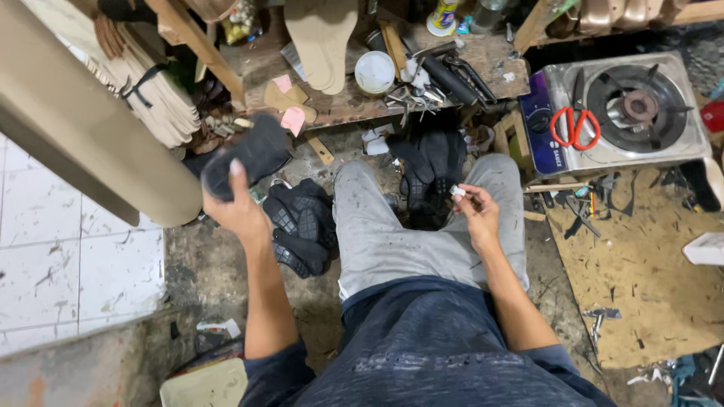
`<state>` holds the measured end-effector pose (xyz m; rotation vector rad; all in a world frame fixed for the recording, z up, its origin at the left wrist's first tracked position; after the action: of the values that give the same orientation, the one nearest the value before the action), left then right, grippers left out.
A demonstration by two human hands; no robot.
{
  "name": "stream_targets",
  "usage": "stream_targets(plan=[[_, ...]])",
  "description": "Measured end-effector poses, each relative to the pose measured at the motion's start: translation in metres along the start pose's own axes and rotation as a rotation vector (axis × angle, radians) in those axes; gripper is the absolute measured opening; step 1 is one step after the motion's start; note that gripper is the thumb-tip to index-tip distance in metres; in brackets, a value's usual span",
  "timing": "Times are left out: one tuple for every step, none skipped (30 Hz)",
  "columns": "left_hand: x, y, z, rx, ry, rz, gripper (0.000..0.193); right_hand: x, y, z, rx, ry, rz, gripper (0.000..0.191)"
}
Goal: The person sits on the floor and wipes the soles of several black shoes using a small white cloth. They repeatedly dip the cloth into a small white container and rub the textured surfaces of the soles, handling one shoe at a time.
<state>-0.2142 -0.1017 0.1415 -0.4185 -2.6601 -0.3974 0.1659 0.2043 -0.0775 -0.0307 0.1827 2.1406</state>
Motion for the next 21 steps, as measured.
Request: stream_targets(plan=[[-0.015,-0.009,0.003,-0.159,-0.068,-0.068,0.024,0.0,0.005,-0.001,0.006,0.01,0.019,0.028],[-0.033,-0.015,0.01,-0.316,-0.131,-0.134,0.025,0.0,0.01,-0.002,0.004,0.022,0.037,0.029],[-0.051,-0.02,0.02,-0.476,-0.19,-0.198,0.026,0.001,0.015,-0.002,0.003,0.032,0.054,0.029],[-0.069,-0.017,0.036,-0.496,-0.337,-0.184,0.026,0.002,0.02,-0.002,0.001,0.042,0.068,0.029],[-0.09,-0.015,0.052,-0.515,-0.489,-0.165,0.029,0.002,0.025,0.0,0.002,0.034,0.094,0.029],[-0.111,-0.007,0.068,-0.483,-0.657,-0.05,0.032,0.002,0.031,0.001,0.002,0.028,0.117,0.03],[-0.135,0.004,0.084,-0.45,-0.821,0.069,0.036,0.002,0.036,0.003,0.002,0.021,0.141,0.03],[-0.161,0.019,0.098,-0.492,-0.977,0.173,0.037,0.001,0.041,0.005,0.008,0.016,0.164,0.03],[-0.19,0.034,0.108,-0.533,-1.131,0.279,0.038,0.001,0.045,0.007,0.014,0.011,0.187,0.03],[-0.213,0.045,0.113,-0.569,-1.216,0.329,0.043,0.001,0.05,0.009,0.019,0.007,0.211,0.03],[-0.236,0.057,0.116,-0.605,-1.305,0.38,0.048,0.001,0.053,0.01,0.027,0.018,0.222,0.03],[-0.248,0.066,0.115,-0.638,-1.284,0.403,0.051,0.002,0.056,0.011,0.035,0.033,0.233,0.03],[-0.259,0.076,0.113,-0.671,-1.263,0.425,0.053,0.003,0.059,0.012,0.043,0.048,0.243,0.03],[-0.266,0.086,0.11,-0.703,-1.242,0.447,0.057,0.005,0.061,0.015,0.052,0.041,0.253,0.029],[-0.271,0.097,0.104,-0.815,-1.221,0.423,0.056,0.008,0.064,0.018,0.061,0.033,0.263,0.029],[-0.273,0.106,0.098,-0.926,-1.195,0.397,0.055,0.01,0.067,0.02,0.071,0.025,0.275,0.029],[-0.271,0.114,0.091,-1.033,-1.166,0.37,0.055,0.015,0.069,0.023,0.07,0.019,0.272,0.028],[-0.268,0.121,0.084,-1.088,-1.135,0.392,0.057,0.019,0.071,0.025,0.07,0.017,0.268,0.028],[-0.265,0.128,0.077,-1.142,-1.108,0.411,0.059,0.023,0.072,0.027,0.069,0.019,0.262,0.027],[-0.261,0.132,0.069,-1.196,-1.08,0.431,0.062,0.027,0.074,0.028,0.091,0.032,0.262,0.027],[-0.259,0.131,0.067,-1.119,-1.059,0.432,0.057,0.033,0.075,0.029,0.112,0.044,0.262,0.026]])
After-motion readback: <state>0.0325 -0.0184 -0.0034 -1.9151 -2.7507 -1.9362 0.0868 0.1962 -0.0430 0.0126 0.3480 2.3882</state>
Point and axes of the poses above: each hand's wrist, its own x-axis towards the middle knuckle, its own y-axis out of the palm, z = x × y, the point moved 9 cm from there along x, towards the middle knuckle, and after that the axes turned 8 degrees about z, right-handed, at the moved point
